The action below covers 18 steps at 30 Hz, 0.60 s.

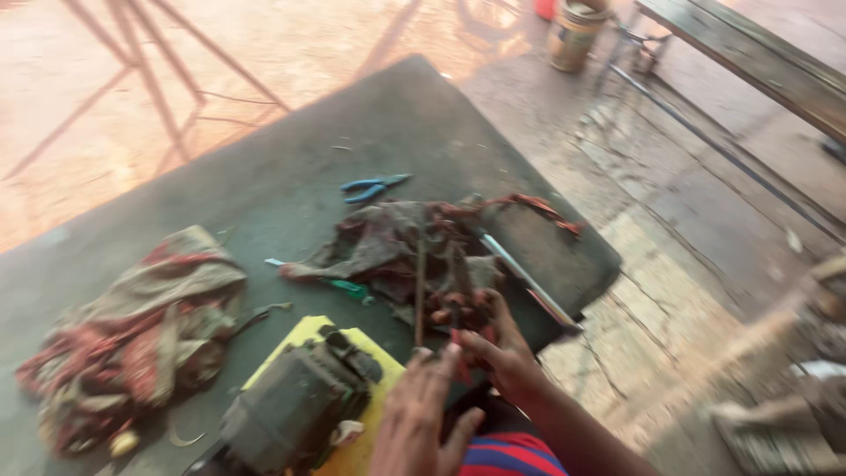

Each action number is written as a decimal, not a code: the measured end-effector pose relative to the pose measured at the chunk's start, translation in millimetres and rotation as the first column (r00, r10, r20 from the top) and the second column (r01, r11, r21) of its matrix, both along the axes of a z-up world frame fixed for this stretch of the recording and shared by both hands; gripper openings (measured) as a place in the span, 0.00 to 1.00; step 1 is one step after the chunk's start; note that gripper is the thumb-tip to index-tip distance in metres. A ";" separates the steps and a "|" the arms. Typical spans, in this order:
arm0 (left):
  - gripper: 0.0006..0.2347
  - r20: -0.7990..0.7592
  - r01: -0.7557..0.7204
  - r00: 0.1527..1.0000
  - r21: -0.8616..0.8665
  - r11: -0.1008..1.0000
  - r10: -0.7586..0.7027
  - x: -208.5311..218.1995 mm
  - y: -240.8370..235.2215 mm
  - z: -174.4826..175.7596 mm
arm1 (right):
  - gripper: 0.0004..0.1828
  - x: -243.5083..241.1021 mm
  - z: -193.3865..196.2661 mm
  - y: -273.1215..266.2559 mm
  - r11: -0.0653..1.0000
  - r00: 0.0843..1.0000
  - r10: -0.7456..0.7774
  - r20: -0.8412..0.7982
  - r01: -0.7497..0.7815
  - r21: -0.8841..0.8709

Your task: The person works on a small electric motor on a workbench, using a screwdriver to adjust internal components and pliers to manipulate wires. The person repeatedly removes and reinserts a metal part, then uses pliers to pull and adjust wires connected to the motor.

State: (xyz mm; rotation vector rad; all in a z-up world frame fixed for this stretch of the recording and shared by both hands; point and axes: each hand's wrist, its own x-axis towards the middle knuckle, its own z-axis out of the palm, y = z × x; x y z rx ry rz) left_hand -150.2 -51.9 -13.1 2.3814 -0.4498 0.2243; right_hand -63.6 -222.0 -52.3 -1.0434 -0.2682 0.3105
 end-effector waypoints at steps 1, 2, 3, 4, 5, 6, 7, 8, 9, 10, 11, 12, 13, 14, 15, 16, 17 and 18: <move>0.34 -0.062 0.030 0.998 -0.038 0.999 -0.032 -4.0 -0.2 1.0 | 0.29 -3.0 -3.6 -0.8 1.000 0.999 0.004 0.033 -0.004 0.006; 0.32 -0.045 0.023 0.999 -0.071 0.997 -0.026 -5.7 1.4 2.2 | 0.31 -1.6 -7.6 0.5 1.000 0.998 0.008 0.068 -0.009 0.014; 0.30 -0.038 0.025 0.999 -0.110 0.994 -0.029 -10.1 0.3 2.3 | 0.32 -2.8 -13.4 -0.4 1.000 0.995 -0.008 0.096 0.008 0.003; 0.28 -0.030 0.027 0.999 -0.149 0.989 -0.032 -13.0 0.5 2.8 | 0.34 -3.9 -19.4 -1.3 1.000 0.992 -0.024 0.125 0.025 -0.006; 0.26 0.009 0.007 1.000 -0.151 0.989 -0.006 -17.3 1.0 4.0 | 0.35 -5.9 -24.6 -2.7 0.999 0.988 -0.045 0.148 0.048 -0.018; 0.25 0.048 -0.014 0.999 -0.152 0.988 0.022 -21.4 0.6 5.7 | 0.34 -9.3 -29.1 -4.7 0.995 0.972 -0.090 0.217 0.099 -0.032; 0.23 0.090 -0.032 0.995 -0.144 0.989 0.045 -23.3 1.6 7.9 | 0.33 -9.3 -32.8 -4.3 0.988 0.948 -0.138 0.288 0.154 -0.032; 0.23 0.090 -0.047 0.994 -0.149 0.988 0.061 -23.1 0.3 10.1 | 0.32 0.0 -33.3 -5.0 0.978 0.916 -0.185 0.357 0.207 -0.026; 0.22 0.098 -0.068 0.992 -0.154 0.986 0.084 -19.2 -1.7 13.3 | 0.32 13.2 -29.8 -5.9 0.982 0.942 -0.185 0.281 0.187 0.020; 0.22 0.106 -0.089 0.989 -0.159 0.983 0.106 -15.3 -3.9 15.7 | 0.31 25.0 -25.6 -7.0 0.984 0.963 -0.178 0.202 0.169 0.064; 0.21 0.078 -0.081 0.992 -0.177 0.981 0.096 -12.5 -8.5 15.7 | 0.30 34.4 -22.2 -9.8 0.983 0.979 -0.166 0.114 0.155 0.100; 0.21 0.050 -0.074 0.995 -0.195 0.978 0.086 -8.3 -12.8 13.6 | 0.27 44.5 -20.0 -12.0 0.991 0.990 -0.128 0.064 0.124 0.056; 0.20 0.013 -0.066 0.997 -0.224 0.972 0.071 -7.9 -19.4 9.4 | 0.24 55.3 -17.8 -17.5 0.996 0.996 -0.094 0.005 0.094 -0.001; 0.19 -0.030 -0.101 0.995 -0.230 0.968 0.097 -5.6 -23.4 3.9 | 0.21 64.4 -17.4 -22.0 0.996 0.996 -0.065 -0.055 0.062 -0.057; 0.18 -0.077 -0.129 0.990 -0.237 0.963 0.114 -2.5 -25.9 -2.3 | 0.20 69.1 -19.5 -26.2 0.990 0.996 -0.060 -0.071 0.050 -0.134; 0.17 -0.124 -0.157 0.984 -0.243 0.957 0.130 -2.0 -29.7 -8.2 | 0.19 75.0 -22.1 -29.1 0.977 0.995 -0.055 -0.086 0.036 -0.210; 0.17 -0.150 -0.213 0.972 -0.265 0.940 0.178 -1.3 -31.4 -12.9 | 0.19 80.4 -24.7 -30.4 0.960 0.994 -0.054 -0.093 0.026 -0.278; 0.17 -0.178 -0.269 0.958 -0.285 0.920 0.225 -0.6 -31.7 -17.1 | 0.20 84.7 -28.1 -31.2 0.958 0.994 -0.014 -0.108 -0.017 -0.286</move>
